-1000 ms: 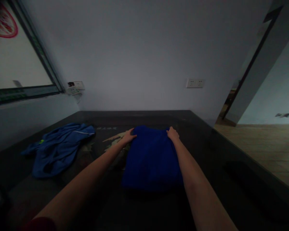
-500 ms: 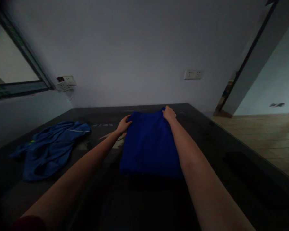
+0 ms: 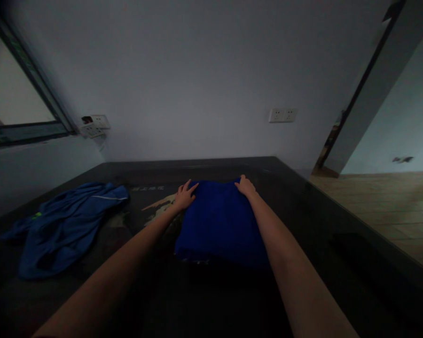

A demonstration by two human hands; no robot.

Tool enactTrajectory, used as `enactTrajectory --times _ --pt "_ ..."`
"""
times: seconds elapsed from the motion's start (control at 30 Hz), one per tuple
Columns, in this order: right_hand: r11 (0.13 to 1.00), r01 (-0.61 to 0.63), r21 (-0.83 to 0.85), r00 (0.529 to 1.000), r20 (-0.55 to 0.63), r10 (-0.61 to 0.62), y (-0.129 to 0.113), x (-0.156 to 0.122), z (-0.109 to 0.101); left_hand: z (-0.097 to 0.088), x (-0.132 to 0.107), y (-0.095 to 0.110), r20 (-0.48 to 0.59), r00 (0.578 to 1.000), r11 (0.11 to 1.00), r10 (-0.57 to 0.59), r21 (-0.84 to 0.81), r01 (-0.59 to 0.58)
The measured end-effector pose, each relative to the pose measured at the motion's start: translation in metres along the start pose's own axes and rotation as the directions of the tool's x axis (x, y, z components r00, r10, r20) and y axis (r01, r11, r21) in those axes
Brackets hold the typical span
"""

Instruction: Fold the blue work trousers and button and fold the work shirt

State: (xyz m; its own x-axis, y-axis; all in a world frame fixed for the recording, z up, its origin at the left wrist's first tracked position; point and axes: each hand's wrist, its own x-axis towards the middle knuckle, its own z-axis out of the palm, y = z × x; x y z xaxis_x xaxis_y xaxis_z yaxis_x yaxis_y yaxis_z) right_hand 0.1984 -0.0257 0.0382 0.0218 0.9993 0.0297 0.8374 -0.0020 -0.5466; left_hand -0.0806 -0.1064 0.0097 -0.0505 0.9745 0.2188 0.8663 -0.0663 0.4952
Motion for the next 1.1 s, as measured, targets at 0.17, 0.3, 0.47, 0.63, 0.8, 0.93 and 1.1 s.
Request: enactTrajectory --times 0.17,0.3,0.47,0.63,0.8,0.93,1.1 --pt "0.979 -0.002 0.206 0.991 0.129 -0.025 0.022 -0.011 -0.037 -0.008 0.011 -0.001 0.113 0.994 0.999 0.006 0.049 -0.011" --pt "0.93 -0.056 0.364 0.963 0.265 -0.046 0.051 -0.05 -0.059 -0.021 0.001 0.009 0.001 0.999 0.999 0.047 -0.02 -0.047" --pt "0.861 -0.051 0.506 0.949 0.294 -0.116 0.08 -0.107 -0.075 -0.048 -0.066 0.01 -0.096 0.987 0.977 0.127 -0.159 -0.141" --pt "0.893 0.017 0.449 0.971 0.206 -0.122 0.107 -0.16 -0.099 -0.065 -0.161 0.013 0.153 0.948 0.853 0.278 -0.494 -0.17" --pt "0.927 0.173 0.334 0.947 0.203 -0.25 0.118 -0.219 -0.1 -0.072 -0.215 0.038 0.253 0.918 0.808 0.306 -0.578 -0.11" --pt "0.897 0.252 0.364 0.944 0.113 -0.311 0.111 -0.246 -0.078 -0.068 -0.222 0.052 0.249 0.931 0.839 0.267 -0.535 -0.098" --pt "0.791 0.172 0.587 0.965 0.061 -0.254 0.101 -0.248 -0.066 -0.06 -0.217 0.055 0.174 0.942 0.798 0.287 -0.588 -0.135"
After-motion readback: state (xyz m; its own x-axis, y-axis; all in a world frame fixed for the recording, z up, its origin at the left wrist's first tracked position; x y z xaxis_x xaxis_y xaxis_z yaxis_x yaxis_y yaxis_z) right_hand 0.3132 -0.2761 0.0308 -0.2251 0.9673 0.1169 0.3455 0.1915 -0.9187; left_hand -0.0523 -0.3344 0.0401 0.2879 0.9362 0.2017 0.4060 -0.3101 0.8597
